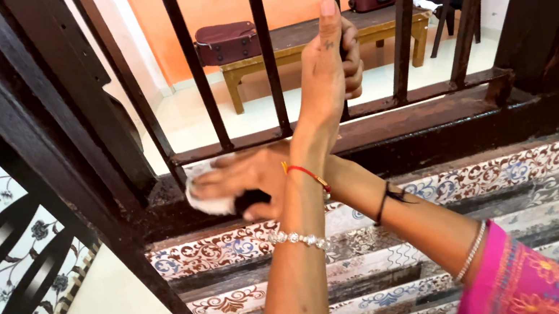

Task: The person is cleaning the dark metal bars of a security gate using a white cloth, wiping the vertical and horizontal sections systematically.

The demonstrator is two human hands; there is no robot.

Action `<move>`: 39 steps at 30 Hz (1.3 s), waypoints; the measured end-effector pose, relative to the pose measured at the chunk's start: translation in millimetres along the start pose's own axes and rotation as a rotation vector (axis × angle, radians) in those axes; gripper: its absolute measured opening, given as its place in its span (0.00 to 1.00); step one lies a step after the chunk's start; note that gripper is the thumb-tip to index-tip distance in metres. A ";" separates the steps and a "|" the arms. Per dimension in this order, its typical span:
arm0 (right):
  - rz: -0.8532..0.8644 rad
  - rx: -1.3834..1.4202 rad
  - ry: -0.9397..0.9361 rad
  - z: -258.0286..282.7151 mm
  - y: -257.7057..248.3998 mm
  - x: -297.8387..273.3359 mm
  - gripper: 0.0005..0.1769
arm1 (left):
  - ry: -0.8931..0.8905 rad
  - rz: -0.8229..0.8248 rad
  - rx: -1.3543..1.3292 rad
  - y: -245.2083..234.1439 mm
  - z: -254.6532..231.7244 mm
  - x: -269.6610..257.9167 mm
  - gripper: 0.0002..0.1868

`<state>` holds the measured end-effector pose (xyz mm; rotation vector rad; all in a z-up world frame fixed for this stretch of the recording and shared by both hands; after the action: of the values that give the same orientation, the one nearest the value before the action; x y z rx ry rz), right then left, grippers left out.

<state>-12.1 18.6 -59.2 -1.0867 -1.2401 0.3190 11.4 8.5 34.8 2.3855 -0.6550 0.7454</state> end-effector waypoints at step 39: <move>0.203 -0.559 0.408 -31.6 -135.9 -111.1 0.54 | 0.077 -0.097 0.087 0.9 2.8 3.3 0.31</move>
<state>-70.4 -144.0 -14.9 -1.6682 -0.8662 -0.1120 14.2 5.1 35.2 2.4341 -0.4815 0.8346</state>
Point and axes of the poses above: each hand's wrist, its own x-axis towards the middle knuckle, its own y-axis out of the palm, z = x × y, the point moved 4 cm from there along x, towards the middle knuckle, and after that the axes turned 9 degrees about -x, right-handed, at the moved point
